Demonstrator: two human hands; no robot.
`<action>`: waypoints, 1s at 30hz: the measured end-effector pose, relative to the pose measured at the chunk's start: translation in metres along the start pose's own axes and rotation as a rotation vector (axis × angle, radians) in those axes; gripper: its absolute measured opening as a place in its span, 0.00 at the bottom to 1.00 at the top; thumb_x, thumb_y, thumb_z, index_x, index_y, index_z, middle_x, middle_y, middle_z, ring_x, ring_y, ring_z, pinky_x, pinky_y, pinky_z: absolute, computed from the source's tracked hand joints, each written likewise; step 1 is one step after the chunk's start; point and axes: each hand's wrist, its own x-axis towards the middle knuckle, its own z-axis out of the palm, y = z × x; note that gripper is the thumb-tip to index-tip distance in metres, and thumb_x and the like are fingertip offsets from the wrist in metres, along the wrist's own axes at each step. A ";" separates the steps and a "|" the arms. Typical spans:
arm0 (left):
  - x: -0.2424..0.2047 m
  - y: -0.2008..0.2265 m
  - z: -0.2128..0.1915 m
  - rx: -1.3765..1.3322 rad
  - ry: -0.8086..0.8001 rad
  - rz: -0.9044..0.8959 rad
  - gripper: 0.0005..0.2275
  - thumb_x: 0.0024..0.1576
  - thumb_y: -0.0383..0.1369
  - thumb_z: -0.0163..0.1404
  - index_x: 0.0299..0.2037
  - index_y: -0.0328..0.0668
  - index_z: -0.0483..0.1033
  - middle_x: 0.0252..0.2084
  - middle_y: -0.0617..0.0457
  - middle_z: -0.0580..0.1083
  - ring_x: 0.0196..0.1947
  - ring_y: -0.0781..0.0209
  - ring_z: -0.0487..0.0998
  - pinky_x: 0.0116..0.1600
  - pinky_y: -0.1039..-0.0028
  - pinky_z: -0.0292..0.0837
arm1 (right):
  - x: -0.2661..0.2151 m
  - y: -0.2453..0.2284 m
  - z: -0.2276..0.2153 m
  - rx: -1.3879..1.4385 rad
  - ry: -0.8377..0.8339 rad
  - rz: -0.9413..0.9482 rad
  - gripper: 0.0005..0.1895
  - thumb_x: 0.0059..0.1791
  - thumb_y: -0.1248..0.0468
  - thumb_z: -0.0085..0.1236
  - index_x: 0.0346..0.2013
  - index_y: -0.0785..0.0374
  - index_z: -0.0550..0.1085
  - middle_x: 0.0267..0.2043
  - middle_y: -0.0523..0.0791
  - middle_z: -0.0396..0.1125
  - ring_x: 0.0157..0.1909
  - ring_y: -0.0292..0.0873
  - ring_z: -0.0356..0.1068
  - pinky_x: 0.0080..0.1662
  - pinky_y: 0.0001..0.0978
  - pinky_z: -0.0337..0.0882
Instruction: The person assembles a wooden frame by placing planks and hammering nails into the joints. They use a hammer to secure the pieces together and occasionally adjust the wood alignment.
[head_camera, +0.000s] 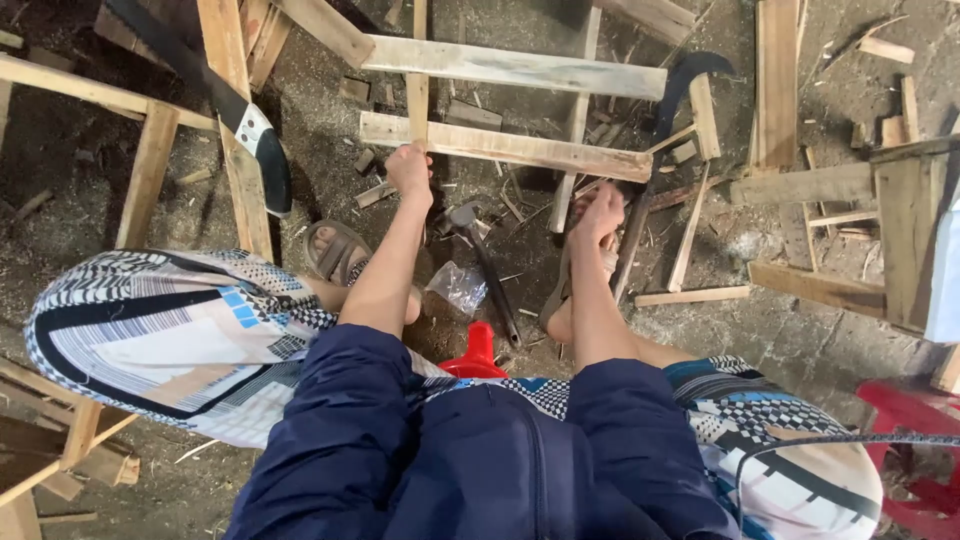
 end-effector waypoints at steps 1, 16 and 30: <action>-0.003 0.004 -0.003 0.004 -0.002 0.005 0.05 0.53 0.32 0.51 0.28 0.47 0.80 0.17 0.57 0.76 0.11 0.68 0.72 0.22 0.79 0.67 | 0.006 -0.007 0.005 -0.048 0.015 -0.141 0.08 0.49 0.59 0.54 0.38 0.56 0.77 0.20 0.44 0.69 0.15 0.40 0.69 0.18 0.25 0.69; -0.010 0.011 -0.040 -0.242 -0.005 -0.067 0.04 0.56 0.32 0.51 0.32 0.46 0.78 0.22 0.49 0.71 0.16 0.64 0.70 0.20 0.81 0.66 | 0.119 -0.097 0.045 -0.054 -0.321 -0.288 0.47 0.64 0.62 0.61 0.80 0.32 0.36 0.82 0.43 0.17 0.82 0.61 0.29 0.70 0.79 0.53; 0.005 -0.006 -0.030 -0.251 -0.110 -0.156 0.05 0.54 0.36 0.57 0.37 0.49 0.81 0.25 0.52 0.76 0.20 0.62 0.80 0.20 0.86 0.72 | 0.201 -0.072 0.045 0.036 -0.443 -0.154 0.32 0.63 0.64 0.53 0.76 0.61 0.49 0.76 0.52 0.45 0.61 0.48 0.75 0.73 0.55 0.70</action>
